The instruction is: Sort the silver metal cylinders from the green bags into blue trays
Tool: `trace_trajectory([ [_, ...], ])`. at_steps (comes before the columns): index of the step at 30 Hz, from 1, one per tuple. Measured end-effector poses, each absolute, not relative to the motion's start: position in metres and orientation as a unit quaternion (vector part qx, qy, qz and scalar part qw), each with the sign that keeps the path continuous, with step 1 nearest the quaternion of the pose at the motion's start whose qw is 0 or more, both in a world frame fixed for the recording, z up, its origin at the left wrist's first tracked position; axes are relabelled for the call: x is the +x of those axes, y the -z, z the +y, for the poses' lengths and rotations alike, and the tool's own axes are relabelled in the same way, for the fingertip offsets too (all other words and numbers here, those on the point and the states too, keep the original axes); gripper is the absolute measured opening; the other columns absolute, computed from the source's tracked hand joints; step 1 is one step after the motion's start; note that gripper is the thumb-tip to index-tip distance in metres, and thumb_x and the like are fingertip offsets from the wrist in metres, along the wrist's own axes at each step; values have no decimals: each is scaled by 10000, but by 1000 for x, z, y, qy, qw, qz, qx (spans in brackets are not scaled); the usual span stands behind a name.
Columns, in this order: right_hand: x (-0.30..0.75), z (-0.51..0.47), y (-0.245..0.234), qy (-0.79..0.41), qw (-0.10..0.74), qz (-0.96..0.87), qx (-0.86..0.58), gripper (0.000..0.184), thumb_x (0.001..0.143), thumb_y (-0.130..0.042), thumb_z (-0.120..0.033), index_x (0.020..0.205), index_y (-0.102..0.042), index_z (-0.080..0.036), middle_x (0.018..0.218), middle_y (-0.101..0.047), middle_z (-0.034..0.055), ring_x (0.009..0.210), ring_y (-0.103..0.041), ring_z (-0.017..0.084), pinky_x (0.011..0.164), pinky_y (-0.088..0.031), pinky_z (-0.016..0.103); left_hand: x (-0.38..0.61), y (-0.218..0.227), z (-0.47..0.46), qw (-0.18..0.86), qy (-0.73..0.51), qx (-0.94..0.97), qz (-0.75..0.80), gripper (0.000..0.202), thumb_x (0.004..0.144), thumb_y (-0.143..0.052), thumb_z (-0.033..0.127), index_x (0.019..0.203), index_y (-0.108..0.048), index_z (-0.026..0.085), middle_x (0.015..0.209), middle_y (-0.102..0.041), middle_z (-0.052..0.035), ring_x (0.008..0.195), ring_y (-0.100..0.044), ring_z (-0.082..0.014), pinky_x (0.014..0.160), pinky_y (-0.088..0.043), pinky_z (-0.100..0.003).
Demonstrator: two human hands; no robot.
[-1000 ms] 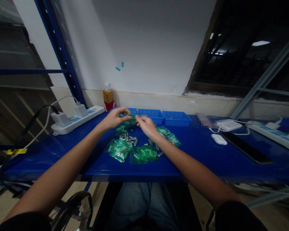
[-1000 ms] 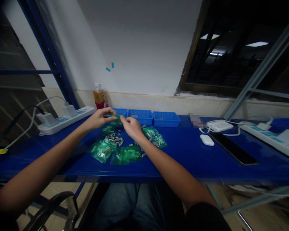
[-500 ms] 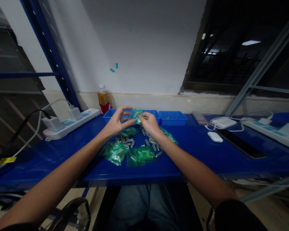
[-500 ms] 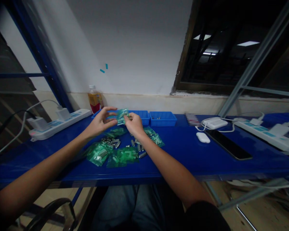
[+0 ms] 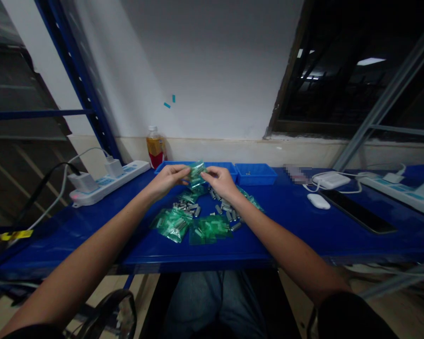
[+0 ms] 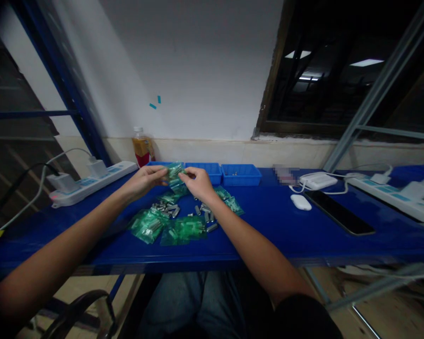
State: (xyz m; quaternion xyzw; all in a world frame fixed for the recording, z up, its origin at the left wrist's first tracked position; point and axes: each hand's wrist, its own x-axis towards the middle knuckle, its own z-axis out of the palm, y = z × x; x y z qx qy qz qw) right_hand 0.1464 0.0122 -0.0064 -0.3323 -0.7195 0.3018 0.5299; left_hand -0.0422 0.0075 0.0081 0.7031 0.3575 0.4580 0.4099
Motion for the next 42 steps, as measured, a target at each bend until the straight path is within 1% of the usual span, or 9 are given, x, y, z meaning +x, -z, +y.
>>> trace_trajectory([
  [5,148,9,10,-150,472,-785,-372,111,786,-614,-213,734,-692,-154,675,-595,7,638,-518,129,626,-386,257,-39,-8,2,133,-415,821,369,295,786,-633,399,961,-666,165,922,-691,-60,790,-618,-189,667,-458,-272],
  [10,145,3,11,-39,408,-814,-412,300,848,-569,-249,1130,-615,-157,824,-627,40,799,-550,173,773,-419,303,-46,-17,14,-129,-422,776,451,196,863,-541,306,974,-651,189,951,-667,-73,932,-571,-233,835,-404,-356],
  [14,147,1,18,-7,272,-874,-402,384,826,-610,-256,1190,-570,-140,1096,-604,118,1064,-505,243,905,-394,373,-50,-15,27,-212,-384,724,533,285,829,-589,273,1109,-621,231,1134,-609,-97,1126,-449,-301,915,-321,-446],
  [18,151,1,24,4,161,-903,-399,381,825,-608,-201,1204,-567,-190,1212,-578,111,1251,-382,286,943,-369,427,-49,-3,23,-180,-330,755,538,320,831,-573,305,1141,-613,234,1187,-585,-107,1160,-430,-317,922,-311,-463],
  [21,149,1,23,35,150,-903,-402,239,857,-561,-195,1087,-627,-200,1133,-625,103,1220,-431,265,923,-376,399,-45,4,17,-103,-294,780,543,270,860,-504,336,1047,-655,212,937,-682,-77,921,-582,-259,816,-381,-368],
  [24,144,-3,19,62,155,-901,-401,166,885,-500,-206,917,-663,-206,987,-663,98,1079,-539,246,851,-400,351,-41,7,15,-33,-261,801,537,303,861,-478,379,986,-681,192,799,-698,-64,718,-615,-216,639,-382,-283],
  [31,148,3,11,-13,383,-777,-499,182,901,-427,-222,971,-593,-204,842,-682,41,794,-631,195,699,-410,273,-49,-1,21,39,-263,778,569,460,863,-425,498,732,-697,152,650,-650,-73,585,-547,-187,550,-315,-275],
  [38,156,13,10,-28,491,-730,-474,145,878,-452,-203,869,-594,-179,780,-657,38,783,-587,195,711,-411,280,-44,-8,14,424,-307,674,522,682,817,-351,694,704,-710,126,574,-570,-59,482,-445,-123,494,-316,-255],
  [42,150,3,8,4,469,-797,-379,188,909,-418,-195,918,-605,-185,863,-642,45,839,-555,188,786,-412,293,-43,-10,12,565,-309,572,508,592,793,-448,664,777,-709,133,634,-614,-56,490,-475,-112,473,-331,-232],
])
